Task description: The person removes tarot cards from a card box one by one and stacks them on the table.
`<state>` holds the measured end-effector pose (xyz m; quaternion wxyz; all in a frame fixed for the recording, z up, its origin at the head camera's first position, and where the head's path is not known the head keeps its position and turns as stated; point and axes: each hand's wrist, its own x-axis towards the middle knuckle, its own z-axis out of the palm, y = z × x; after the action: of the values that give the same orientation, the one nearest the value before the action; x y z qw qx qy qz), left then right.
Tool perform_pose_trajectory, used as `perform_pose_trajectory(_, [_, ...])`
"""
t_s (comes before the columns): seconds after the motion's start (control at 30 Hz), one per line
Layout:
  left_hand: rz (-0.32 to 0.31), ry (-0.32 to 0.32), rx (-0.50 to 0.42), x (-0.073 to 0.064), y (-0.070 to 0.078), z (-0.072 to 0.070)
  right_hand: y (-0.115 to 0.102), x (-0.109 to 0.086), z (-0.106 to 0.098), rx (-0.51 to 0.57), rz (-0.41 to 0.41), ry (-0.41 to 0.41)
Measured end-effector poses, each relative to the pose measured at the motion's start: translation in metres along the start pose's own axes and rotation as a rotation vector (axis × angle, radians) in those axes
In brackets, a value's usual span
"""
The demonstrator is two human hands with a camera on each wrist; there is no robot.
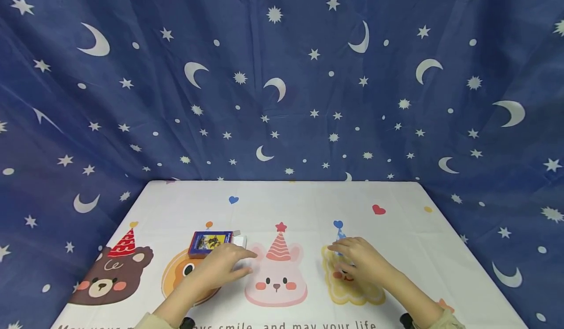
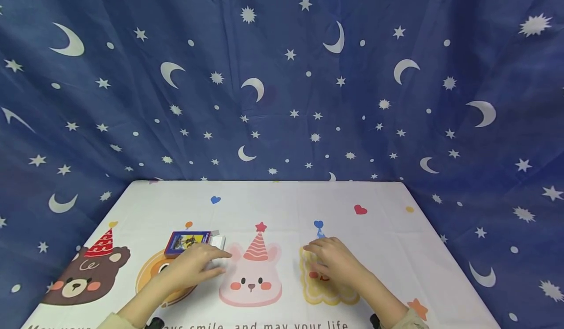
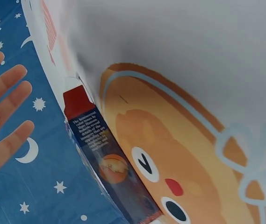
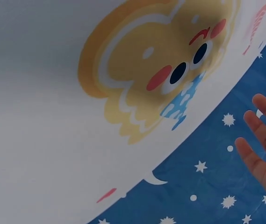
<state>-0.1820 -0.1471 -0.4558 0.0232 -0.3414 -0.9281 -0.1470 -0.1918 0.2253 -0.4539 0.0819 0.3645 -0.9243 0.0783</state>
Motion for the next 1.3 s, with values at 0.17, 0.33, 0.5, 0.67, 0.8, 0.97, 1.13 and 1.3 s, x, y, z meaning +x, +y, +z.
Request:
perform_pose_trajectory(0.17, [-0.02, -0.014, -0.013, -0.005, -0.005, -0.001, -0.003, 0.005, 0.003, -0.003, -0.013, 0.049])
perform_pose_trajectory(0.33, [-0.028, 0.025, -0.007, -0.014, -0.013, 0.0, -0.007, 0.01, 0.008, -0.006, -0.047, 0.129])
perform_pose_trajectory(0.5, [-0.044, 0.06, -0.014, -0.021, -0.019, -0.001, -0.013, 0.014, 0.008, 0.009, -0.038, 0.151])
perform_pose_trajectory(0.67, [-0.064, 0.097, 0.018, -0.027, -0.026, -0.005, -0.02, 0.018, 0.007, 0.057, -0.025, 0.143])
perform_pose_trajectory(0.8, [-0.078, 0.107, 0.039, -0.033, -0.032, -0.009, -0.026, 0.021, 0.008, 0.116, 0.011, 0.133])
perform_pose_trajectory(0.97, [-0.066, 0.076, 0.072, -0.037, -0.042, -0.015, -0.032, 0.026, 0.009, 0.182, 0.043, 0.108])
perform_pose_trajectory(1.13, [-0.08, 0.062, 0.083, -0.037, -0.052, -0.019, -0.037, 0.029, 0.009, 0.24, 0.084, 0.085])
perform_pose_trajectory(1.3, [-0.157, 0.042, 0.072, -0.036, -0.061, -0.024, -0.042, 0.034, 0.009, 0.35, 0.129, 0.052])
